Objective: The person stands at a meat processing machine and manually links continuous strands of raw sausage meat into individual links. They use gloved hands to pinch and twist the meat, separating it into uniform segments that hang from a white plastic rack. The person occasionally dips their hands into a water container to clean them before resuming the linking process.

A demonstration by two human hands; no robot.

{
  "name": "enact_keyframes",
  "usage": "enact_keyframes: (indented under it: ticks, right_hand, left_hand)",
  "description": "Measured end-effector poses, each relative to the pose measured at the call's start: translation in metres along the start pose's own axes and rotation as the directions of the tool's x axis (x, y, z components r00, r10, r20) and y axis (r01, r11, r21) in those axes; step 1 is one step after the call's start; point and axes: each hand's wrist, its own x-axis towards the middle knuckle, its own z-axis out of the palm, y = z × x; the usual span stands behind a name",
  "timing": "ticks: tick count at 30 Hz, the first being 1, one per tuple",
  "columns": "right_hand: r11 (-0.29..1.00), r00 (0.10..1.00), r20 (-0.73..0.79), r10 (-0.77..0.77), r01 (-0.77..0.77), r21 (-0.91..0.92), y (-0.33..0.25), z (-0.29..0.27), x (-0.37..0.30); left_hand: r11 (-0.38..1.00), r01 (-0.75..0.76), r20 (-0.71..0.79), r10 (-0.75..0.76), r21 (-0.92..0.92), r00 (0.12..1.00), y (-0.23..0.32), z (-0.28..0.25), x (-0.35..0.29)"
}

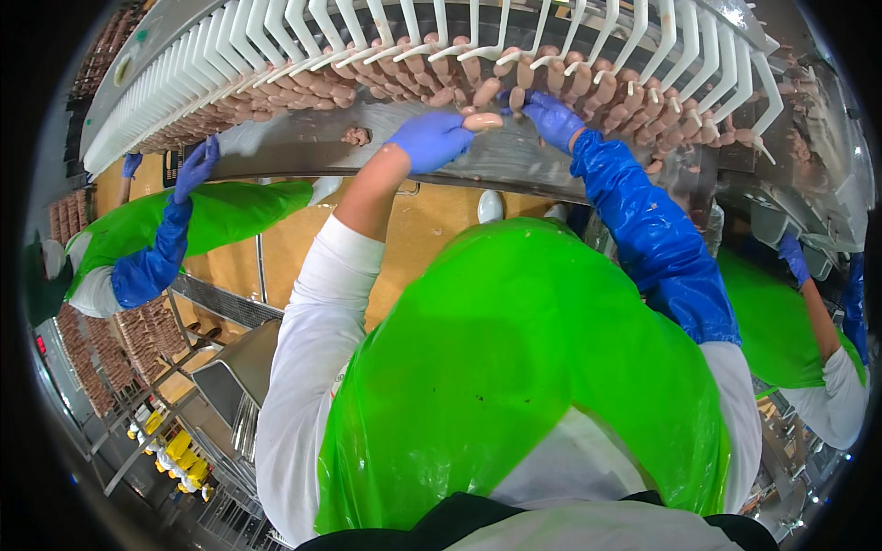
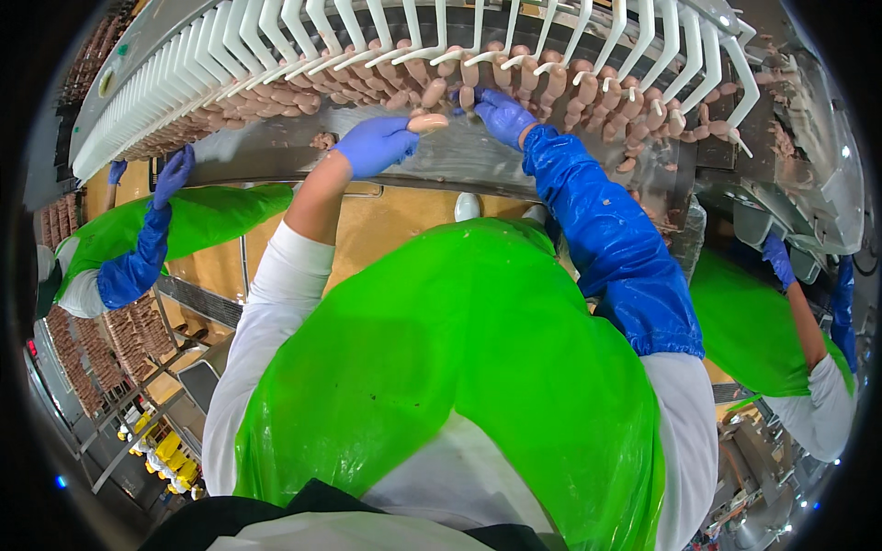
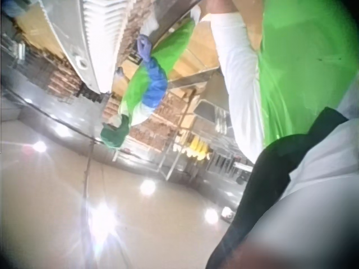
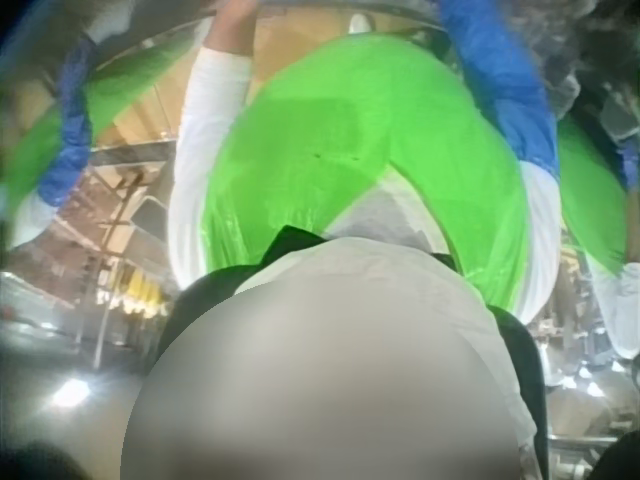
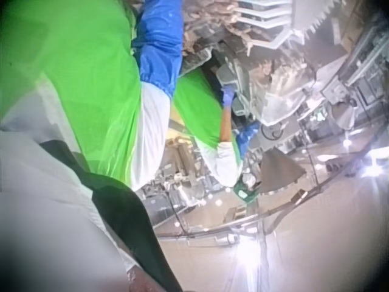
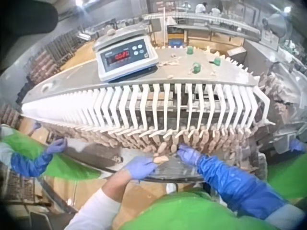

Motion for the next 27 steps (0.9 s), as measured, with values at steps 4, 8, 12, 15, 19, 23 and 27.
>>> enact_keyframes:
  ticks: [4,8,12,15,19,23,27]
  right_hand:
    - [0.987,0.978,0.135,-0.161,0.156,0.048,-0.024,0.007,-0.010]
    - [0.916,0.975,0.157,-0.160,0.206,-0.345,-0.030,-0.005,-0.018]
    - [0.990,0.883,0.449,0.137,-0.109,-0.088,-0.024,-0.024,-0.039]
    - [0.924,0.801,0.561,0.209,-0.349,0.154,-0.019,0.007,-0.045]
    - [0.149,0.911,0.388,-0.143,-0.367,0.918,-0.012,0.034,-0.036]
    - [0.125,0.907,0.380,-0.183,-0.362,0.924,-0.021,0.032,-0.033]
    - [0.691,0.950,0.312,0.023,-0.241,0.682,-0.006,0.036,-0.026]
  left_hand:
    - [0.810,-0.057,-0.119,0.155,0.583,0.981,0.005,0.010,0.028]
    - [0.807,-0.119,0.168,0.024,0.579,0.985,0.049,0.010,0.045]
    - [0.719,-0.398,0.182,0.362,0.570,0.914,0.027,0.013,0.032]
    - [0.795,-0.252,0.255,0.126,0.552,0.959,0.043,0.019,0.016]
    - [0.793,-0.329,-0.077,0.424,0.513,0.903,0.024,0.038,-0.007]
    - [0.805,-0.146,0.097,0.110,0.576,0.989,0.018,0.028,-0.008]
    - [0.880,-0.218,0.062,0.212,0.421,0.975,0.010,0.029,-0.010]
